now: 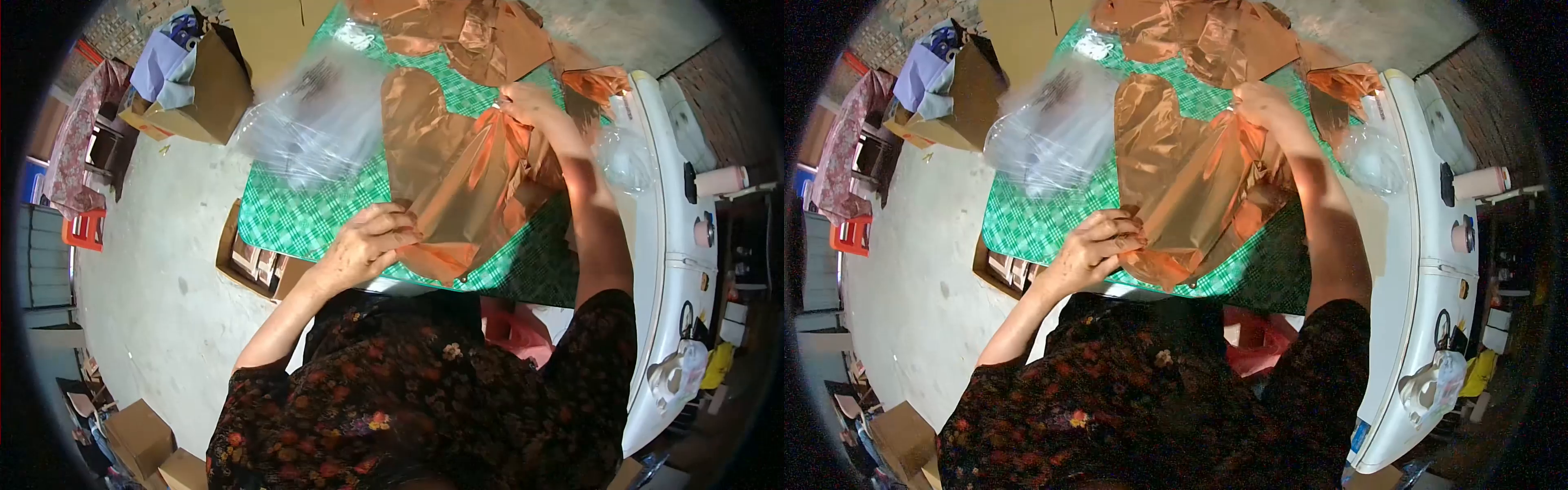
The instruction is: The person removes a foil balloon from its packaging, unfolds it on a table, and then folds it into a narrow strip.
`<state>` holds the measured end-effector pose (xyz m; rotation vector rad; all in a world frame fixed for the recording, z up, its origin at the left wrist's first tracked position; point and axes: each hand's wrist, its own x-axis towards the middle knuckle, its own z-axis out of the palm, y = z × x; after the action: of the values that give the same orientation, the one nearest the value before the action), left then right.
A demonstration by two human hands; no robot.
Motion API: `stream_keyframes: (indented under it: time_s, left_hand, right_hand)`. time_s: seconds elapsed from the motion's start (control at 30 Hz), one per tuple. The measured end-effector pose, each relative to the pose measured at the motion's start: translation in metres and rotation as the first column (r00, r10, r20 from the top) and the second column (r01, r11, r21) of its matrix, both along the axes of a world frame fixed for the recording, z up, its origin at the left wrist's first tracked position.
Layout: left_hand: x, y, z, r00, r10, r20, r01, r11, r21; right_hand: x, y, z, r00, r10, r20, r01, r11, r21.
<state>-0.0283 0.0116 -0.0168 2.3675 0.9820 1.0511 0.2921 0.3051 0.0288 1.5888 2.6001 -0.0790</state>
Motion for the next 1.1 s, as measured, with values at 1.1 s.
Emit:
stream_keyframes:
  time_s: [1.1]
  left_hand:
    - [-0.017,-0.026,-0.013,0.977,0.172,-0.128,-0.183,0.98,-0.079]
  right_hand:
    - [0.003,0.031,-0.056,0.907,0.42,-0.047,-0.398,0.887,0.233]
